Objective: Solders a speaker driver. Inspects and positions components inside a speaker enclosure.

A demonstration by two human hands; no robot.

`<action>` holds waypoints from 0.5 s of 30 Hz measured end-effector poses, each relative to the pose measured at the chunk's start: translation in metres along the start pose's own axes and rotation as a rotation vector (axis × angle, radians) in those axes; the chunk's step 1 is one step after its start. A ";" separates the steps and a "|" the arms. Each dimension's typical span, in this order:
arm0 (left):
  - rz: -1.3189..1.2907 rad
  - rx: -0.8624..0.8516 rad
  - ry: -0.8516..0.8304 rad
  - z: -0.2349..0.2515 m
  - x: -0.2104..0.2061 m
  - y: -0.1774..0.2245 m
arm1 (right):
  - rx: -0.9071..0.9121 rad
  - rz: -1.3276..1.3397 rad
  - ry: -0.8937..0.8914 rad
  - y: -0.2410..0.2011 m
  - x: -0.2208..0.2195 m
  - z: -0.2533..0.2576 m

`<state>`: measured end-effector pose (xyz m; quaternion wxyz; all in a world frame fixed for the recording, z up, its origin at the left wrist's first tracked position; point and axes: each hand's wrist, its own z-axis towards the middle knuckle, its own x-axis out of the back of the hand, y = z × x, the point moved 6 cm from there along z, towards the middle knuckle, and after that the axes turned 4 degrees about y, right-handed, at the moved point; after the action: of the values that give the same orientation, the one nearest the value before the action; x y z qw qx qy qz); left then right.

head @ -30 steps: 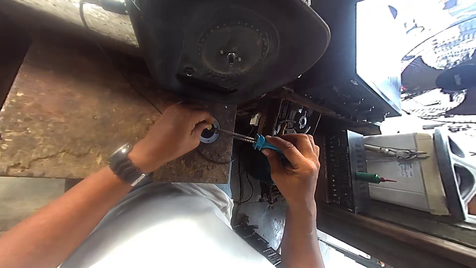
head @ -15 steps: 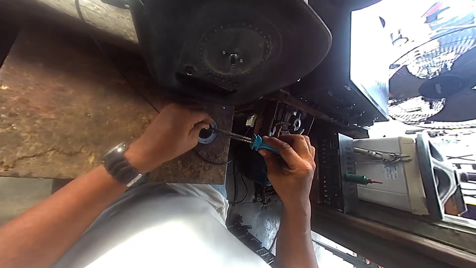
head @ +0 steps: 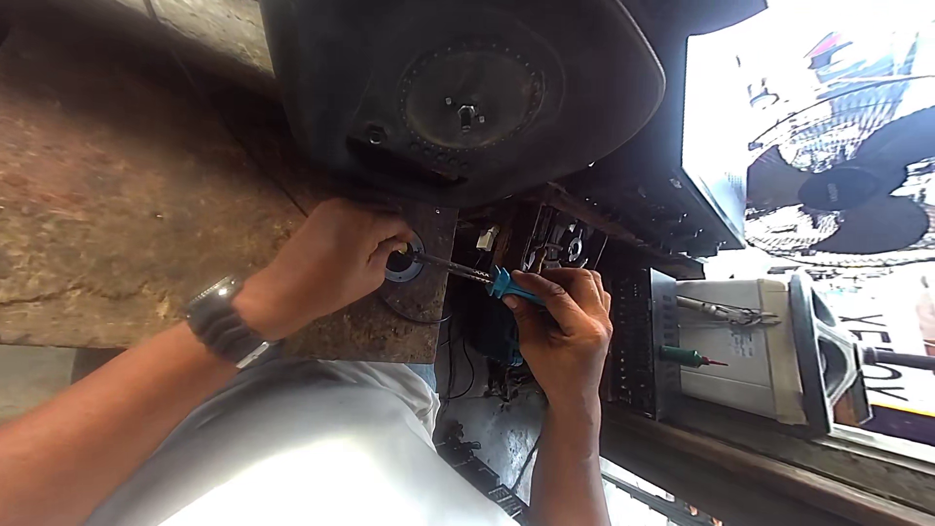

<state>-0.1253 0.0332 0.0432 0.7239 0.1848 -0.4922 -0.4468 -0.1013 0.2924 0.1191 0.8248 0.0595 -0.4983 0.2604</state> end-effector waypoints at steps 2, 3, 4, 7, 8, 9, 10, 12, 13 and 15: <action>-0.007 0.005 0.000 0.000 0.000 -0.001 | 0.004 0.009 0.004 -0.001 0.000 0.000; -0.013 0.000 0.003 0.000 0.000 -0.001 | 0.010 0.011 0.007 -0.001 0.000 0.001; -0.017 -0.004 0.007 -0.001 0.000 -0.001 | 0.013 0.013 0.008 -0.002 0.000 0.001; -0.018 -0.006 0.010 -0.001 0.000 -0.001 | 0.017 0.012 0.007 -0.003 0.000 0.002; -0.018 -0.006 0.009 -0.001 0.000 -0.001 | 0.016 0.009 0.004 -0.003 0.000 0.003; -0.017 -0.005 0.007 0.000 0.000 -0.001 | 0.015 0.008 0.002 -0.003 0.000 0.003; -0.019 -0.002 0.006 0.000 0.000 -0.001 | 0.016 0.008 0.001 -0.003 0.000 0.003; -0.022 0.003 0.010 0.000 0.001 -0.001 | 0.018 0.005 -0.001 -0.003 -0.001 0.004; -0.020 0.002 0.012 0.000 0.001 -0.001 | 0.018 0.006 0.000 -0.003 -0.001 0.004; -0.019 0.005 0.009 0.000 0.001 -0.001 | 0.017 0.006 0.001 -0.003 -0.001 0.004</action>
<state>-0.1253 0.0322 0.0428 0.7212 0.1931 -0.4882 -0.4519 -0.1034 0.2881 0.1204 0.8238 0.0649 -0.4959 0.2669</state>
